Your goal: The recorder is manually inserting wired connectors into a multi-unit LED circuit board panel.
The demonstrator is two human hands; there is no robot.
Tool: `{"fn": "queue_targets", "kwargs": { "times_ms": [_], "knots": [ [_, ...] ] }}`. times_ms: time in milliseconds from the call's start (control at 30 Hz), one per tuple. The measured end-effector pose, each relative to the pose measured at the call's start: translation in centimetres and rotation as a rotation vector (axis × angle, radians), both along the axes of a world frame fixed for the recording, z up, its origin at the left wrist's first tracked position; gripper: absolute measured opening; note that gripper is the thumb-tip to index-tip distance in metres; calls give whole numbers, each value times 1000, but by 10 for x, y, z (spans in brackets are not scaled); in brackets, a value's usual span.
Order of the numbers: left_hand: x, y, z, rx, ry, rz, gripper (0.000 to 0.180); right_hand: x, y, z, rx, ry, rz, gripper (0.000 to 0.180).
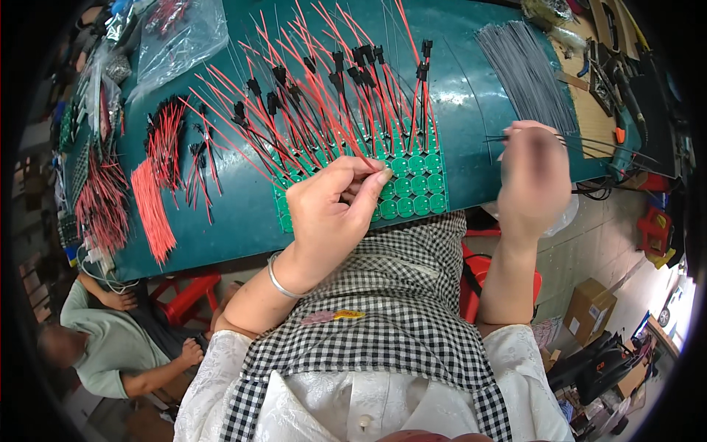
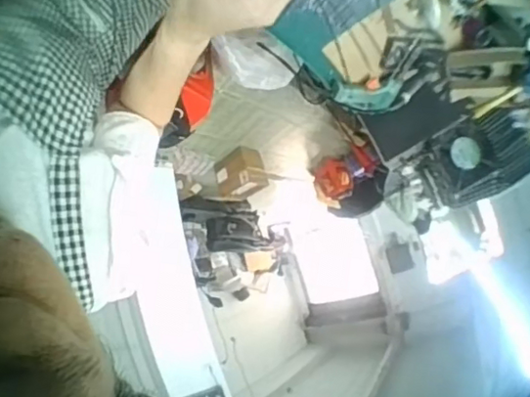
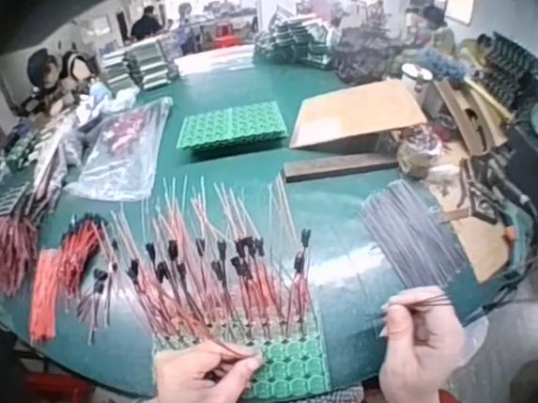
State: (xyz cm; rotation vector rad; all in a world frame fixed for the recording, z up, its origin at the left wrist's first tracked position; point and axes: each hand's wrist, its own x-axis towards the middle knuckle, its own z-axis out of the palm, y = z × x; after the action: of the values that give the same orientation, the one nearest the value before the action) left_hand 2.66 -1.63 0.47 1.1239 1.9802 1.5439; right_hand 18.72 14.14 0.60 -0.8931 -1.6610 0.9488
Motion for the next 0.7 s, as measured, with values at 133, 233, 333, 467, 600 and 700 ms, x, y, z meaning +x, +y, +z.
{"fn": "queue_targets", "kwargs": {
  "times_ms": [133,233,333,467,600,700],
  "knots": [
    [1,-1,-3,15,38,-2,7,0,5,-11,-30,-238,113,5],
    [0,2,-4,31,64,-12,8,2,3,-6,-184,-64,119,6],
    [0,1,-5,-3,85,-17,9,-2,-6,8,-389,137,284,6],
    [2,2,-12,16,111,13,12,-17,-23,9,-413,85,449,6],
    [2,2,-13,61,197,26,16,-28,-31,4,-378,-2,505,8],
    [1,0,-9,19,228,6,21,-31,-32,-1,-395,5,501,6]
  ]
}}
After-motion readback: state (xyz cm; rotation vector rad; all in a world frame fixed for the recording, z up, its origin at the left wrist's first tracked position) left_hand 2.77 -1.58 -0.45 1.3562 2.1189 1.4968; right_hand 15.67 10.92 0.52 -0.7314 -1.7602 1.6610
